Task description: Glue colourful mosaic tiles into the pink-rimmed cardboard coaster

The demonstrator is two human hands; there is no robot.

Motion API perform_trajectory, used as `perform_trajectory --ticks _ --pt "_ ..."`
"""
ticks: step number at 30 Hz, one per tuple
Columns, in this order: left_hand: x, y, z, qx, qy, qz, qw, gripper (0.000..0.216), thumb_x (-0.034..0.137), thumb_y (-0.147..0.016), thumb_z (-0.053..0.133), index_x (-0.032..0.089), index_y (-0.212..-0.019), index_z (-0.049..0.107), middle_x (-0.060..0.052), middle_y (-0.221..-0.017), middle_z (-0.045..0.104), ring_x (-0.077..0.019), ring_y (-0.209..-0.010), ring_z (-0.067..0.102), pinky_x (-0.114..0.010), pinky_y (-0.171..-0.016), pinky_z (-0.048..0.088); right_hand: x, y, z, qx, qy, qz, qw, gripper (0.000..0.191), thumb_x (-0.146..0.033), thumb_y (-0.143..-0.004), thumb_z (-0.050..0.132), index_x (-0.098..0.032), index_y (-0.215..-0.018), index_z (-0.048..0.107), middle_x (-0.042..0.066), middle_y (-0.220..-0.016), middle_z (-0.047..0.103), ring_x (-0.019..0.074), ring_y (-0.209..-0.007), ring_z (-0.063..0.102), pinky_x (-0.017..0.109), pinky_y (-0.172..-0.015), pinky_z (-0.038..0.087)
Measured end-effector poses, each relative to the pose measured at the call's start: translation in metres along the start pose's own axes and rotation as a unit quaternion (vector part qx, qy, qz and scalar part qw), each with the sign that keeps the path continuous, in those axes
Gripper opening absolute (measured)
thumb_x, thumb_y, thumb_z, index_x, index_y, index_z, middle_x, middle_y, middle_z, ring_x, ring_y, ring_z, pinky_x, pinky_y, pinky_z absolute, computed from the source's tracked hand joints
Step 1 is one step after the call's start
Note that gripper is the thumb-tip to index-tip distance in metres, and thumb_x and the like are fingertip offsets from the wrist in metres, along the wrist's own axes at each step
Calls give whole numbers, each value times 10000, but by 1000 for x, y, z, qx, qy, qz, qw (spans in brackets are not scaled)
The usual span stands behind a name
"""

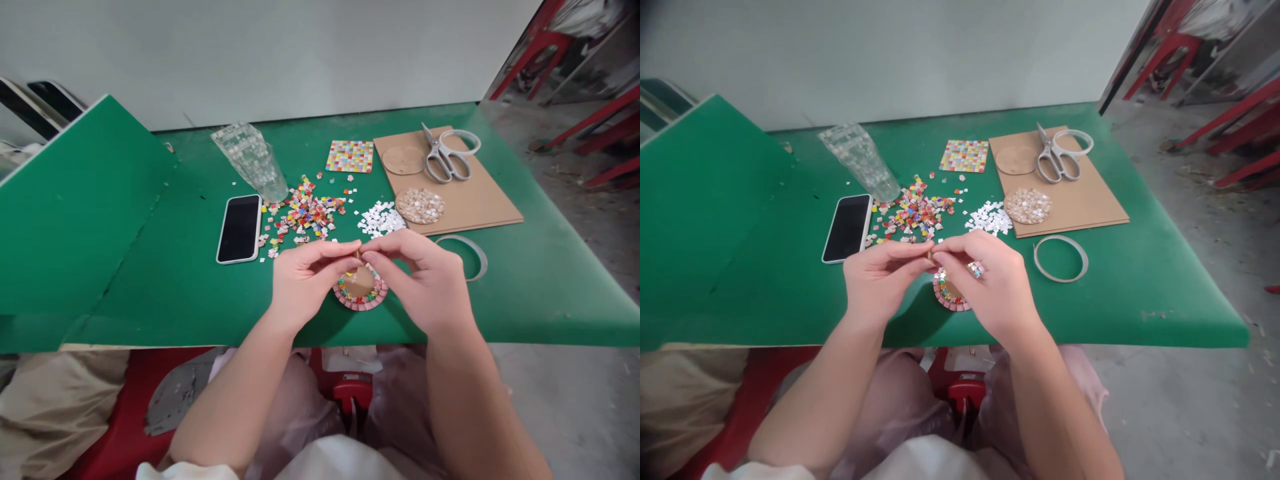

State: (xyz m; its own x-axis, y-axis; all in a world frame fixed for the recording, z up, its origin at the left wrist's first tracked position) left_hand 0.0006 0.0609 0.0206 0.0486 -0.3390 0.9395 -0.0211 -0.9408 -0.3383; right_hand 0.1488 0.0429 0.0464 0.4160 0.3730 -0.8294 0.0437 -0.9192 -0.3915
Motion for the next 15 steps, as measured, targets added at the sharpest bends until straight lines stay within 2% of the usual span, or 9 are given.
perform_trajectory --ticks 5,15 --pt "5 1 -2 9 -40 37 998 191 178 -643 767 231 -824 738 -4 -814 747 -147 -717 701 -230 -682 596 -1 0 -1 15 -16 11 1000 69 -194 -781 617 -219 -787 681 7 -759 670 134 -716 610 260 -637 514" --pt "19 0 2 -16 -63 113 991 196 154 -675 739 258 -841 737 10 -802 745 -134 -728 697 -222 -685 575 2 1 -1 11 -24 30 999 54 -198 -768 638 -217 -776 688 5 -760 678 131 -709 625 245 -626 539"
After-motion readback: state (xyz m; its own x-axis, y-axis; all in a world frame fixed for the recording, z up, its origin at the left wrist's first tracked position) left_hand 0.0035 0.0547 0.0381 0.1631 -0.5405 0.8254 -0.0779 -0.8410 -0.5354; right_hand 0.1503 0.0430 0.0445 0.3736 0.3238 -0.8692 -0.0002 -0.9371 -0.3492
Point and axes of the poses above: each hand's wrist, its own y-axis away from the middle knuckle, its own z-axis out of the palm, x = y × z, the point moved 8 cm from there along -y, towards the middle knuckle
